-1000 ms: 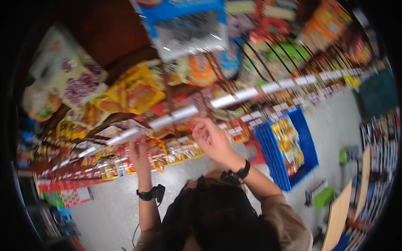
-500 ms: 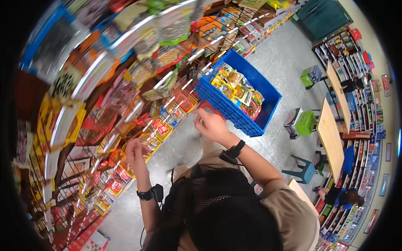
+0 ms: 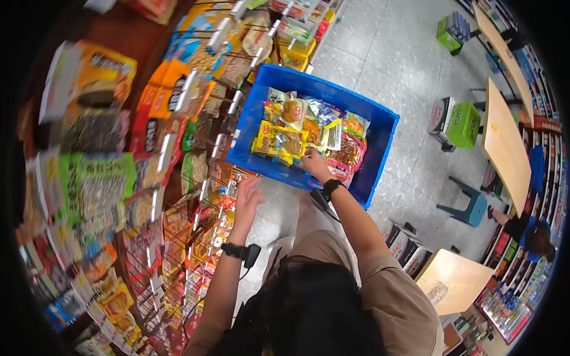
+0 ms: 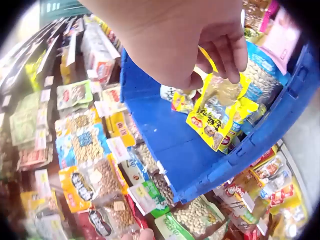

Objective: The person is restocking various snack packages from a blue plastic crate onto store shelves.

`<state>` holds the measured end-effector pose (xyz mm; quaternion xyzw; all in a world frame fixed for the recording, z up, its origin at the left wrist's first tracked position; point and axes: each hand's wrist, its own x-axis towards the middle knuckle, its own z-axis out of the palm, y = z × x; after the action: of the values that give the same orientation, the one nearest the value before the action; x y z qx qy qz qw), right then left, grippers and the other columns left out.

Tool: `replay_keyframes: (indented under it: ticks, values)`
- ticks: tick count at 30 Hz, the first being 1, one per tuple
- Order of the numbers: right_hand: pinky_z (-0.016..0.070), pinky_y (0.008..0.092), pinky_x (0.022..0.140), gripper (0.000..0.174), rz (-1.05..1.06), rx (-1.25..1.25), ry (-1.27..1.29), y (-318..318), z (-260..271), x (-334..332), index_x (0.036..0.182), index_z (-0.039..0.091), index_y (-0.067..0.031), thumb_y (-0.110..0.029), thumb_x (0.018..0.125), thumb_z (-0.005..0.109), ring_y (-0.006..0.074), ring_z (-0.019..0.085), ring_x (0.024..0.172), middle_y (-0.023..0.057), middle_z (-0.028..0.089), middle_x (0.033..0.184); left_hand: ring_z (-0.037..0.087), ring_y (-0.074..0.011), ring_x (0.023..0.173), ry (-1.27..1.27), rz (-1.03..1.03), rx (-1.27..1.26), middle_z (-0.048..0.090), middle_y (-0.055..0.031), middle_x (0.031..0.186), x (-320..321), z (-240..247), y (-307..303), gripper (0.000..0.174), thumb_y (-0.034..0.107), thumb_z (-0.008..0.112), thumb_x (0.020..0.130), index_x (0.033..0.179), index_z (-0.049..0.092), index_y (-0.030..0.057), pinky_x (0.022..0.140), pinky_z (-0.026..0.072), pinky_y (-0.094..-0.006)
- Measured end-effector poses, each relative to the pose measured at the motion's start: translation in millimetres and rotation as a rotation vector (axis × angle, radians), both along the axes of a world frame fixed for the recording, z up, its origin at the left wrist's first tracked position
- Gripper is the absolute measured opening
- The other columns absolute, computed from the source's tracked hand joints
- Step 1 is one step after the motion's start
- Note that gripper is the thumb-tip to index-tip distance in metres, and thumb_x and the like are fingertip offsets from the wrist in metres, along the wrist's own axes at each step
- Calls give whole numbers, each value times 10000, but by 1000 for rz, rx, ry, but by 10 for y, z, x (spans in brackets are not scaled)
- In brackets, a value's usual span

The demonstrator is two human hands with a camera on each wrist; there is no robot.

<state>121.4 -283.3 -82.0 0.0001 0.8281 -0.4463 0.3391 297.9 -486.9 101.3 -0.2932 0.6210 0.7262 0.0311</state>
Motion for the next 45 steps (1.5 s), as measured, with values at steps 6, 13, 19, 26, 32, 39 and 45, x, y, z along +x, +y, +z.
replay_keyframes:
  ticks: [6, 13, 19, 26, 32, 39, 45]
  values:
    - [516, 292, 569, 319, -178, -36, -506, -235, -263, -19, 1039, 569, 17, -265, 900, 623, 163, 665, 700, 112, 660, 852, 440, -338, 1327, -138, 312, 755, 400, -211, 1465, -998, -839, 161, 573, 188, 538, 974, 1472, 299, 37, 1126, 348, -457]
    - [467, 245, 631, 311, -661, -523, -512, -234, -258, 23, 1183, 640, -33, -242, 983, 524, 130, 653, 742, 48, 668, 944, 389, -316, 1353, -389, 348, 770, 313, -176, 1503, -1336, -1343, 527, 583, 290, 559, 973, 1467, 341, 70, 1141, 314, -430]
    - [451, 247, 754, 346, -483, -709, -472, -27, 662, -5, 1233, 626, -34, -264, 1032, 464, 93, 611, 850, 26, 685, 923, 480, -241, 1276, -254, 397, 777, 504, -112, 1381, -1317, -1144, 599, 532, 346, 520, 976, 1429, 426, 83, 1061, 390, -422]
    - [443, 251, 777, 307, -142, -680, -602, 425, 1316, 367, 1122, 642, -71, -281, 1011, 448, 109, 613, 863, 14, 680, 1046, 506, -186, 1280, 6, 246, 559, 538, -128, 1388, -1166, -172, 427, 393, 141, 513, 995, 1353, 522, -21, 1089, 374, -334]
    - [425, 273, 815, 297, -92, -677, -630, 176, 1621, 299, 1142, 601, -95, -307, 985, 462, 118, 584, 942, 22, 653, 1104, 475, -186, 1309, 90, 281, 268, 534, -131, 1393, -452, 727, 162, 380, 106, 504, 1000, 1349, 518, -43, 1124, 332, -333]
    - [390, 289, 987, 369, 386, -751, -513, -675, 2509, 709, 1291, 525, -49, -266, 993, 531, 121, 528, 1145, 18, 600, 1185, 472, -193, 1314, 96, 434, 205, 532, -125, 1405, 971, 1359, 147, 396, 113, 559, 965, 1335, 549, -28, 1118, 322, -332]
    - [460, 249, 903, 330, 637, -763, -649, -978, 2740, 1841, 1249, 567, -14, -89, 938, 646, 74, 573, 1022, -5, 632, 1110, 467, -215, 1322, 105, 550, 141, 498, -133, 1438, 2232, 1726, 421, 429, 94, 556, 954, 1365, 520, -23, 1125, 322, -353]
